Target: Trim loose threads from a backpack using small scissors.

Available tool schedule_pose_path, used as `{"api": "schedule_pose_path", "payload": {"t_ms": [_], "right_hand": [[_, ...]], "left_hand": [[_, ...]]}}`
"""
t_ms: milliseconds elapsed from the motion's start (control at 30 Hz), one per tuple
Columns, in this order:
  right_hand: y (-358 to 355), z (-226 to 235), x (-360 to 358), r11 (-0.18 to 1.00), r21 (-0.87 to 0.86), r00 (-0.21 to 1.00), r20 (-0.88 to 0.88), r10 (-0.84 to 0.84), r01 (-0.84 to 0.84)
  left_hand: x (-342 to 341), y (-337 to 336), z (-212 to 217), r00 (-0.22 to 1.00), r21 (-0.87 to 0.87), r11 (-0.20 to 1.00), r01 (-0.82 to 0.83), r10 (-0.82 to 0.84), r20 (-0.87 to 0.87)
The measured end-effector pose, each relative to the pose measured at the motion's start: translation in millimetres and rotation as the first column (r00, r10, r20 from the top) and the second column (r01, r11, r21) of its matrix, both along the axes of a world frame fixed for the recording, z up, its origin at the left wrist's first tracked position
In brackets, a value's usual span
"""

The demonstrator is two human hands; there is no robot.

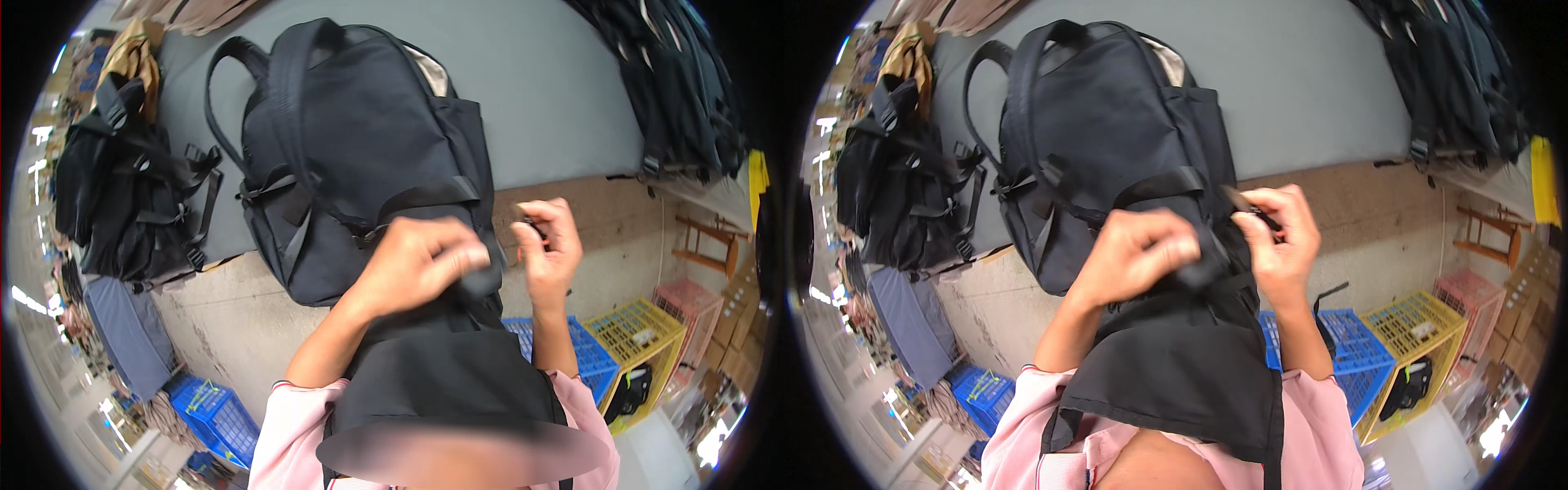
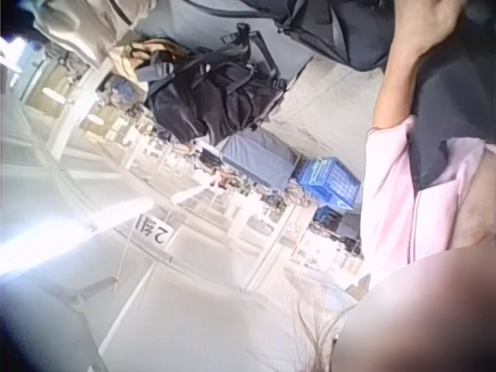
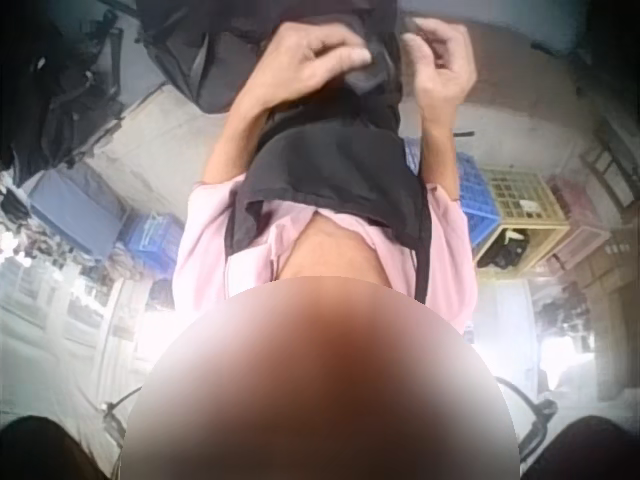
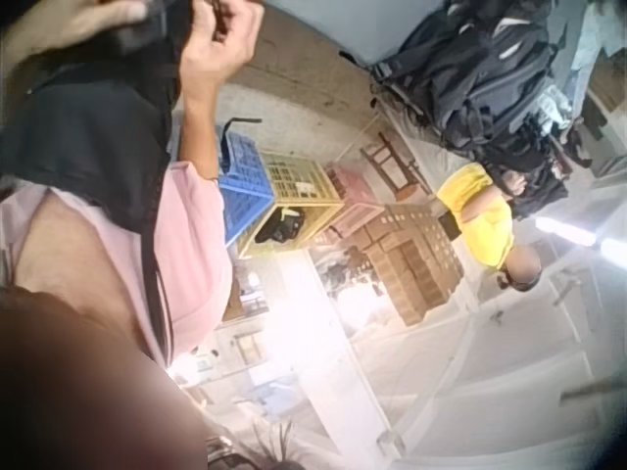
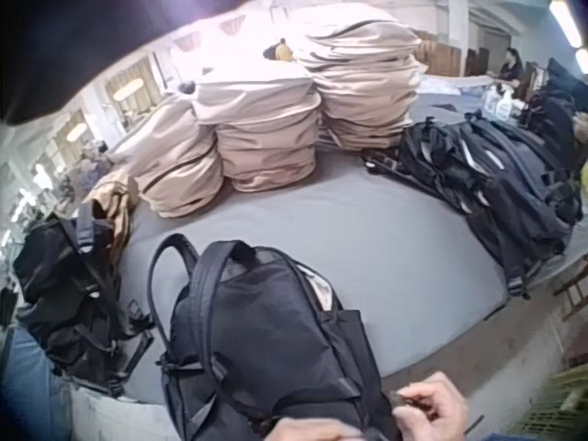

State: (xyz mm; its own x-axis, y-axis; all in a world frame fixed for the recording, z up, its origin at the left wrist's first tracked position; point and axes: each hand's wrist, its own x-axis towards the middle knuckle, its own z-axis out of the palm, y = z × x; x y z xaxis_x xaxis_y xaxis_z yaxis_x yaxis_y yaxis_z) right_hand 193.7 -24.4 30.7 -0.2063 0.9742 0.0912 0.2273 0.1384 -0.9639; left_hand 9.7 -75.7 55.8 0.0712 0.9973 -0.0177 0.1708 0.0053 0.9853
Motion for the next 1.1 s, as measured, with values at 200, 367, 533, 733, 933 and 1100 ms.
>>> {"api": "schedule_pose_path", "payload": {"t_ms": [200,367,533,733,933,1100], "right_hand": [[20.3,-11.4,-9.8,0.991,-0.122,0.963,-0.253,-0.087,0.058],[18.5,-4.7,-36.2,0.984,-0.116,0.989,-0.07,0.13,-0.138],[13.2,-4.8,-49.3,0.935,0.066,0.908,0.272,0.319,-0.349],[10.6,-2.8,-38.7,0.895,-0.054,0.869,0.222,0.443,-0.443],[12.1,-6.1,-40.1,0.872,-0.076,0.854,0.18,0.489,-0.483],[23.2,-5.8,-38.3,0.83,-0.095,0.824,0.099,0.558,-0.55]], "left_hand": [[-37.8,-14.0,17.7,0.86,0.349,0.833,-0.429,0.495,-0.123],[-84.8,9.8,1.5,0.548,0.335,0.606,-0.722,0.796,-0.258],[-108.7,32.8,4.9,0.751,0.234,0.735,-0.636,0.66,-0.032],[-171.5,111.7,11.1,0.593,0.018,0.622,-0.783,0.736,0.325],[-216.6,151.6,-34.1,0.512,-0.245,0.621,-0.745,0.767,0.387],[-219.6,152.1,-37.4,0.508,-0.276,0.644,-0.713,0.746,0.431]]}}
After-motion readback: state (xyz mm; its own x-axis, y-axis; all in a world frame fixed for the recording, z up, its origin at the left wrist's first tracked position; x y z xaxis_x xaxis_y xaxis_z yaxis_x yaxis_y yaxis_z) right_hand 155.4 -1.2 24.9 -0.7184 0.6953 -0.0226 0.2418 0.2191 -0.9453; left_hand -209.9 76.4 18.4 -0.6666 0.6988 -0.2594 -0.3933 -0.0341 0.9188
